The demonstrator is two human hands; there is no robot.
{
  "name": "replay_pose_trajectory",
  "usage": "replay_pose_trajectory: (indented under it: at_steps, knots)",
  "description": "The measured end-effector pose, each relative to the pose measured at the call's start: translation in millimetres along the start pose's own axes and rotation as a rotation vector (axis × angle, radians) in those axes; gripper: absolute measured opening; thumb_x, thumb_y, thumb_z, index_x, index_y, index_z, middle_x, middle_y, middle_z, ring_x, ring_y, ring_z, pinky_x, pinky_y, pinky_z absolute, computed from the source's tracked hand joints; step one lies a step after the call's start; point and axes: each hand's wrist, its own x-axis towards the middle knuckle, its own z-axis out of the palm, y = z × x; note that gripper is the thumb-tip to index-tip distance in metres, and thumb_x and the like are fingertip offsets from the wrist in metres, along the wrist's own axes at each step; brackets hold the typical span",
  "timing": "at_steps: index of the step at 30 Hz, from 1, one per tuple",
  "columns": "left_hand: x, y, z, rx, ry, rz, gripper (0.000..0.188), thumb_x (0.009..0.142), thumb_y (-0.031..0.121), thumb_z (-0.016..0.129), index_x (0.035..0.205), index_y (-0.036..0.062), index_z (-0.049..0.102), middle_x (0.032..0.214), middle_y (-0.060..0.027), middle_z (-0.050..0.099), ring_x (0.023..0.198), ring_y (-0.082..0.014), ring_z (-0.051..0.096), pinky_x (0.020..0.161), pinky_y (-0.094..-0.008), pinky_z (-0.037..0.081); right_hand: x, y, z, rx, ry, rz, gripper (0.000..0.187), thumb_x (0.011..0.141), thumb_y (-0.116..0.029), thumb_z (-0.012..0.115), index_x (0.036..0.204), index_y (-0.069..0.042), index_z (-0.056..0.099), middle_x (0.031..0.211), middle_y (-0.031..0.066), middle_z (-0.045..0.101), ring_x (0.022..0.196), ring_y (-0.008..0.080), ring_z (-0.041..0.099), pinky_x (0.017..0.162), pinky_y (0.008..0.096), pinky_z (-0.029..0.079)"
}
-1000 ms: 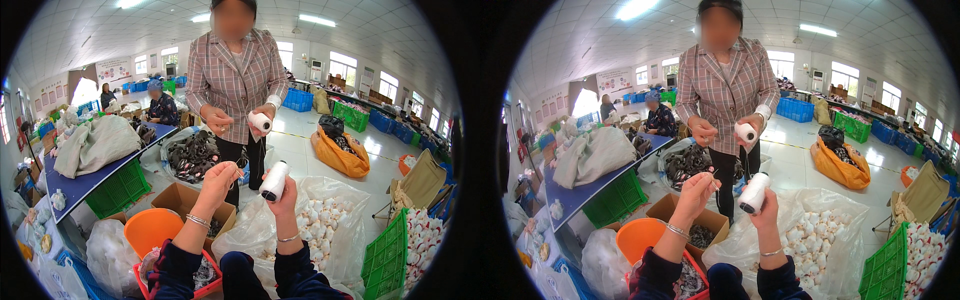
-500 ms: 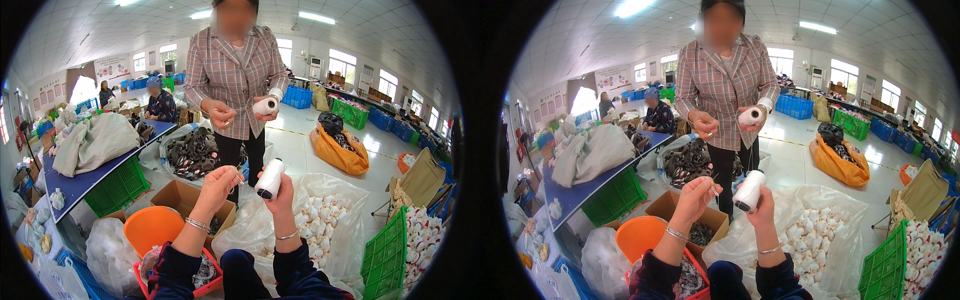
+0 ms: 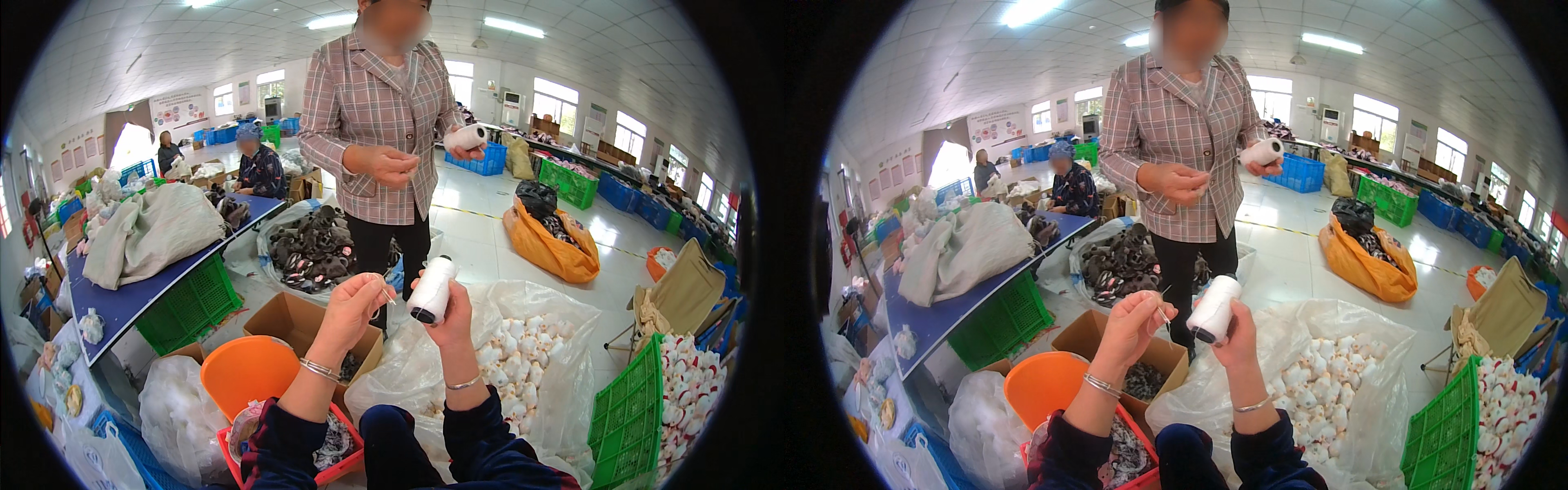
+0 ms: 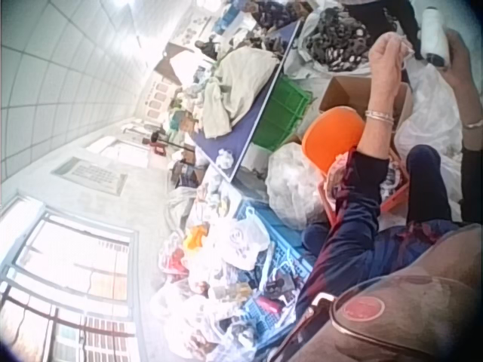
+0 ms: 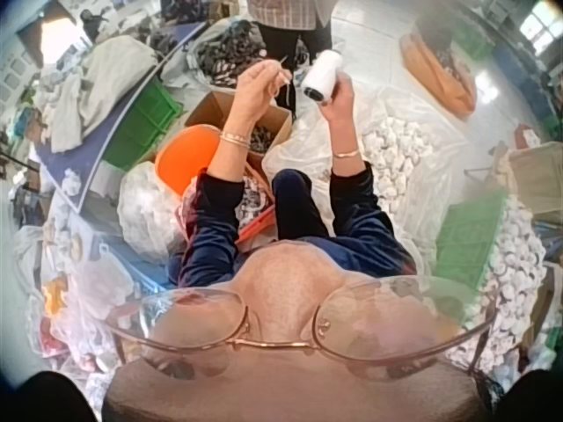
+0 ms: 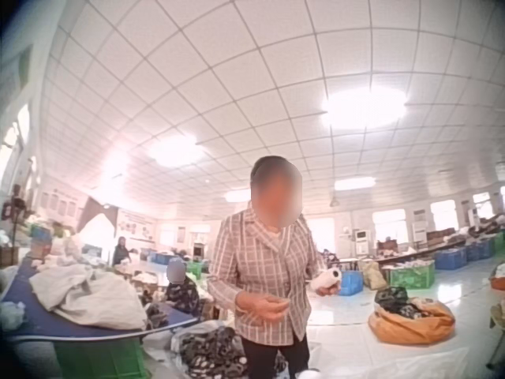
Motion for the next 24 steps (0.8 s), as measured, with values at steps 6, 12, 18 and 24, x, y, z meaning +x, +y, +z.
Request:
replay_pose_trajectory:
  at_steps: [6,12,18,24]
  knots:
    - [-4.5,6.4,9.2,0.028,0.038,-0.035,0.025,0.099,0.013,0.054,0.076,0.0060,0.061,0.075,-0.0022,0.061,0.084,-0.0163,0.060,0.088,-0.0329,0.048,2.3,-1.0,-5.9,-0.008,-0.054,0.028,0.056,0.093,-0.040,0.050,0.128,0.005,0.049,0.106,0.0209,0.066,0.082,0.0228,0.068,0.061,0.0283,0.055]
    - [-32.9,-5.3,-1.3,-0.087,-0.007,-0.057,0.023,0.100,0.014,0.053,0.079,0.0054,0.059,0.075,-0.0030,0.059,0.089,-0.0174,0.060,0.093,-0.0405,0.052,0.6,7.7,4.8,-0.252,0.025,-0.027,0.044,0.095,-0.035,0.053,0.120,0.001,0.055,0.101,0.0142,0.069,0.052,0.0050,0.051,0.038,0.0175,0.032]
    - [-57.6,-15.8,3.1,-0.258,0.074,0.075,0.025,0.101,0.019,0.053,0.081,0.0058,0.057,0.082,-0.0029,0.057,0.091,-0.0144,0.058,0.090,-0.0387,0.051,-5.0,23.8,17.8,-0.476,-0.053,-0.057,0.041,0.094,-0.031,0.055,0.116,0.002,0.056,0.094,0.0105,0.068,0.046,0.0014,0.042,0.039,0.0170,0.033]
    - [-75.8,-1.2,4.6,-0.401,0.189,0.232,0.023,0.102,0.021,0.052,0.084,0.0079,0.056,0.085,-0.0011,0.056,0.097,-0.0147,0.056,0.087,-0.0350,0.049,-9.0,44.0,27.9,-0.486,-0.203,0.005,0.047,0.092,-0.032,0.056,0.121,0.005,0.053,0.109,0.0179,0.068,0.046,0.0011,0.042,0.040,0.0165,0.035]
